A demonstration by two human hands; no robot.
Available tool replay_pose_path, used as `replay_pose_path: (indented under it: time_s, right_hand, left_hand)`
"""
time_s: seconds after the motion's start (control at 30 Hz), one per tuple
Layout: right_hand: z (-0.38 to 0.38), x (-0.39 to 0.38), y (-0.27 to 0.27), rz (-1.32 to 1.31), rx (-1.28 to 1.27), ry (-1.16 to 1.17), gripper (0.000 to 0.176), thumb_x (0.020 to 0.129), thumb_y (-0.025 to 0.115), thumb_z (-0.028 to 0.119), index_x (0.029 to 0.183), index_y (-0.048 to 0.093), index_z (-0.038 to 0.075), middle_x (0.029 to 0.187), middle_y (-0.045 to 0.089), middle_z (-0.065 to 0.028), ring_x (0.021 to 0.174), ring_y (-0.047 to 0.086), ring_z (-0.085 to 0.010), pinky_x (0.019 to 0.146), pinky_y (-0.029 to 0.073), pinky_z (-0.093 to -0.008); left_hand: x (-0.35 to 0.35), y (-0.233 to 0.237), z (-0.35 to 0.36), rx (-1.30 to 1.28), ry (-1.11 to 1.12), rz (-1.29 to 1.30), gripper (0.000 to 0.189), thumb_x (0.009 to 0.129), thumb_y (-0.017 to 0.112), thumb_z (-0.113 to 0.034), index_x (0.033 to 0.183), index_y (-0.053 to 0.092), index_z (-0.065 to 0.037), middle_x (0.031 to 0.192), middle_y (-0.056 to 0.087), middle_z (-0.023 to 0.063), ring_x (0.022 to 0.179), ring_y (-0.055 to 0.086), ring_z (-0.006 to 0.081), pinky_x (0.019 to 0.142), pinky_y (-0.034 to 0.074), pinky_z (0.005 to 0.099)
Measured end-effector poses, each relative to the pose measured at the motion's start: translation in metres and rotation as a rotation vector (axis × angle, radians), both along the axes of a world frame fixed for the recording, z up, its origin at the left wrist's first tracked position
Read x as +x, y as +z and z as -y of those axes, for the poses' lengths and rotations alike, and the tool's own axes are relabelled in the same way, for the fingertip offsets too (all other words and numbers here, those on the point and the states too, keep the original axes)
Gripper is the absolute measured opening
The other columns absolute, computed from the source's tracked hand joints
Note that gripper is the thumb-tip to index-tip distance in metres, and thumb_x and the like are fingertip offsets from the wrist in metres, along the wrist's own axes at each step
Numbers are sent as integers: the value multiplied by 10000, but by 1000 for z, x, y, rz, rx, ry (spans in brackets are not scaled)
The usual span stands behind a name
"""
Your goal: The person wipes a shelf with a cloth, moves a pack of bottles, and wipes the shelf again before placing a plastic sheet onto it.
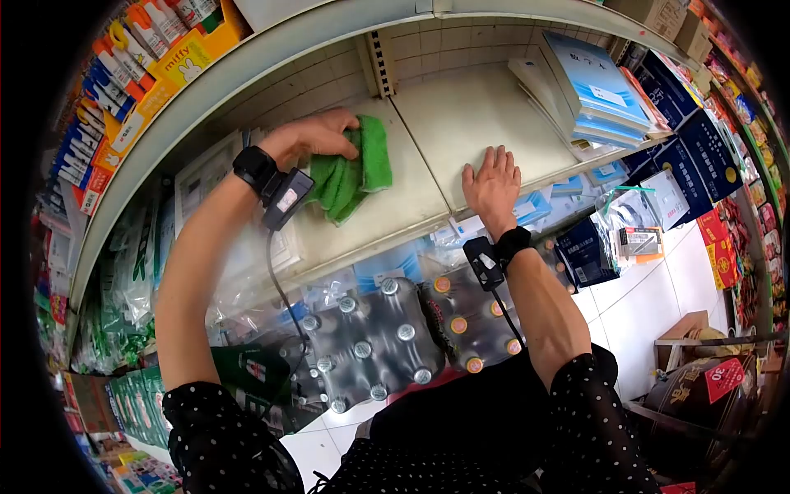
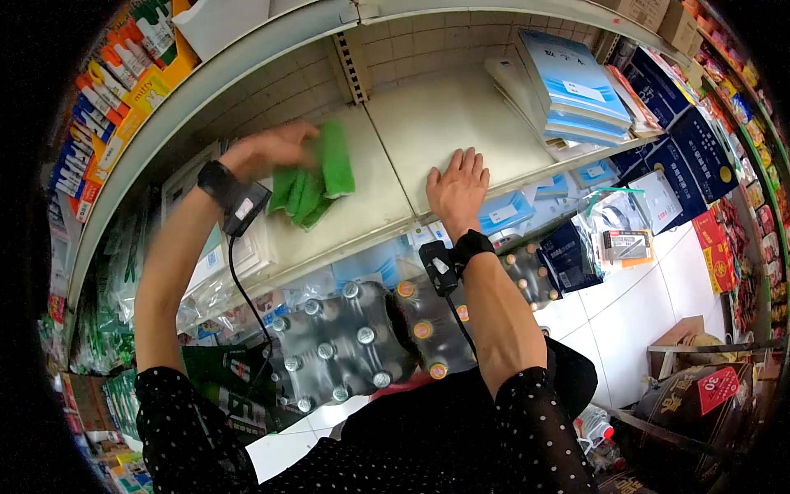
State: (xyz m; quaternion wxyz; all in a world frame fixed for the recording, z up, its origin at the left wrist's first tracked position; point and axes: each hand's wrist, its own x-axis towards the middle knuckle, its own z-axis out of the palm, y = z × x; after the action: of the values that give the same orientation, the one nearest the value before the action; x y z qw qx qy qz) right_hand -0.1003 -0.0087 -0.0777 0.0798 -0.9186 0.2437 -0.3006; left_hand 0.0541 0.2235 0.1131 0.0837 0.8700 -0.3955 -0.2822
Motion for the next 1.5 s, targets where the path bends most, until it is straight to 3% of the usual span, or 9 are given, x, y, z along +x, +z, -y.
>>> replay_pose_path:
  time_s: [0.1,0.13,0.27,0.5,0.7,0.83,0.97,1.33,1.5]
  right_hand:
    - [0,-1,-1,-8,21,5,586,841,537,344,1268,498,-56,1377,455,-252,1307,390,-393,1073,287,-500]
    - [0,1,-2,-10,25,-1,586,842,535,345,1268,497,-57,1382,451,-253,1312,386,-394,1078,283,-500]
    - [0,1,-1,-13,55,-2,585,845,525,342,1268,493,-62,1397,437,-260,1330,371,-398,1095,266,-500]
    - [0,1,0,24,27,5,562,834,530,327,1225,505,-76,1368,449,-279,1302,390,-406,1063,290,-503]
    - [-1,0,6,16,56,24,544,827,532,311,1205,511,-79,1354,455,-281,1296,387,-409,1056,295,-504]
    - [-1,-3,1,22,41,17,546,824,534,308,1208,510,-80,1356,455,-279,1296,387,-409,1059,294,-502]
    - [-1,-1,2,42,56,15,549,823,536,311,1211,510,-78,1359,456,-273,1296,388,-404,1061,290,-509]
    - [-1,1,2,29,24,12,525,824,537,311,1183,519,-71,1339,471,-268,1279,404,-403,1056,297,-506]
    - [-1,0,2,41,8,12,542,827,542,310,1203,510,-79,1347,466,-274,1278,407,-410,1051,306,-508]
  left_hand:
    - [4,4,14,141,19,477,455,717,698,-328,1034,686,-2,974,692,141,847,649,250,761,514,356]
    - [9,4,12,24,77,470,520,700,712,-465,807,693,44,774,672,133,745,657,214,667,506,349]
    - [27,12,1,-165,239,58,681,726,720,-640,892,711,21,823,691,110,718,654,191,656,513,335]
    - [20,21,-15,-137,361,0,634,782,699,-601,1005,707,-8,928,701,75,813,658,150,722,516,278]
    - [11,26,-32,-397,407,-545,659,806,684,-577,1172,631,-32,1132,646,73,1005,613,155,865,491,291]
    - [-2,11,-29,-384,374,337,491,813,719,-486,989,646,-33,887,651,74,837,644,153,736,518,272]
    - [2,25,-30,-851,647,-440,392,831,720,-399,965,623,-44,869,634,82,806,632,161,762,535,303]
    - [-2,27,-23,-971,606,-745,256,760,714,-148,997,675,-58,933,642,56,839,632,171,789,542,291]
    - [65,-98,0,-612,479,-58,503,823,669,-350,1193,613,-13,1145,651,140,1044,624,257,908,493,337]
